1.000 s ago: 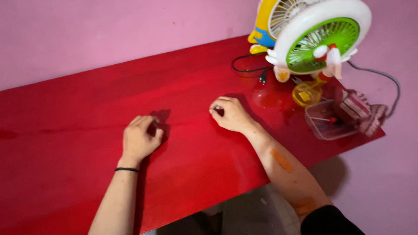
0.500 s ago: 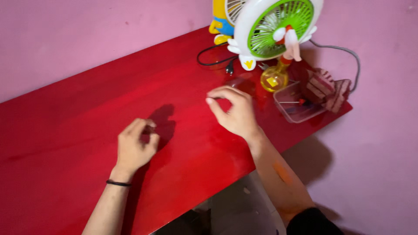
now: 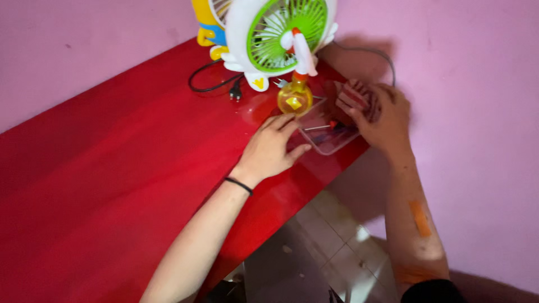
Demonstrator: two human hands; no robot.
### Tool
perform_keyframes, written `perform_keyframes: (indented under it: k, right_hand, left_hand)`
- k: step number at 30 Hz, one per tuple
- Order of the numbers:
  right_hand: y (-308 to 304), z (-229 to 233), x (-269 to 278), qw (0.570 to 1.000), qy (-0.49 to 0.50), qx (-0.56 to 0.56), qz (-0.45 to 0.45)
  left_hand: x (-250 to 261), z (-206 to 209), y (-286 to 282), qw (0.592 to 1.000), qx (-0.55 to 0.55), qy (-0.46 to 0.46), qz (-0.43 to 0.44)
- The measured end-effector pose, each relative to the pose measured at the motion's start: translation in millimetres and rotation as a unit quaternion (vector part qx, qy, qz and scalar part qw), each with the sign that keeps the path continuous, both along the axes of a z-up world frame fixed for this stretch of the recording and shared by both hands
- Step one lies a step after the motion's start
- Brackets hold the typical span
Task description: The person disassembles a small white and green desk fan on a red table. They remove the front grille, then use a screwdriver to loosen screws on the rear housing, leaving the fan partially taken apart.
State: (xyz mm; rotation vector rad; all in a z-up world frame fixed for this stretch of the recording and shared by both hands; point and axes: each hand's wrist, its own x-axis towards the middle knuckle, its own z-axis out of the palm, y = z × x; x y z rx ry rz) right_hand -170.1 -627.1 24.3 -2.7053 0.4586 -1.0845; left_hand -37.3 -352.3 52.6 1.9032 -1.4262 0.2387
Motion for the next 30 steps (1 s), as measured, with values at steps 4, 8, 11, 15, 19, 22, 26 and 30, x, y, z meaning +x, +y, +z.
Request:
perform_keyframes:
  k: [4, 8, 11, 15, 19, 22, 26, 30]
  right_hand:
    - [-10.1, -10.2, 2.7, 0.991, 0.073, 0.108, 0.021]
    - [-7.1, -15.9, 3.8, 0.985, 0.071, 0.153, 0.024]
    - [-0.8, -18.8, 5.4, 0.986, 0.025, 0.160, 0.032]
    - [16.2, -19.3, -1.5, 0.990, -0.027, 0.132, 0.038]
    - [46.2, -12.4, -14.3, 0.985, -0.045, 0.161, 0.041]
    - [84.1, -4.8, -19.1, 0.990, -0.060, 0.121, 0.044]
    - [161.0, 3.8, -9.9, 0.953, -0.017, 0.300, 0.043]
    - [230.9, 13.9, 17.4, 0.955, -0.083, 0.180, 0.220]
  left_hand:
    - [-12.6, -1.7, -33.9, 0.999, 0.040, 0.029, -0.015]
    - [-19.0, -5.5, -43.6, 0.999, 0.046, 0.017, -0.013]
    - [-17.6, -10.7, -41.1, 0.999, 0.045, -0.003, -0.008]
    - [-12.2, -15.0, -31.9, 0.997, 0.060, 0.030, -0.027]
    - [-9.0, -12.7, -9.6, 0.997, 0.021, 0.042, -0.062]
    - [-8.5, -8.8, 22.8, 0.997, -0.021, -0.002, -0.079]
    - [-10.2, -2.6, 97.4, 0.998, -0.012, -0.008, -0.055]
    - [-10.0, 2.1, 190.5, 0.999, -0.033, -0.012, 0.017]
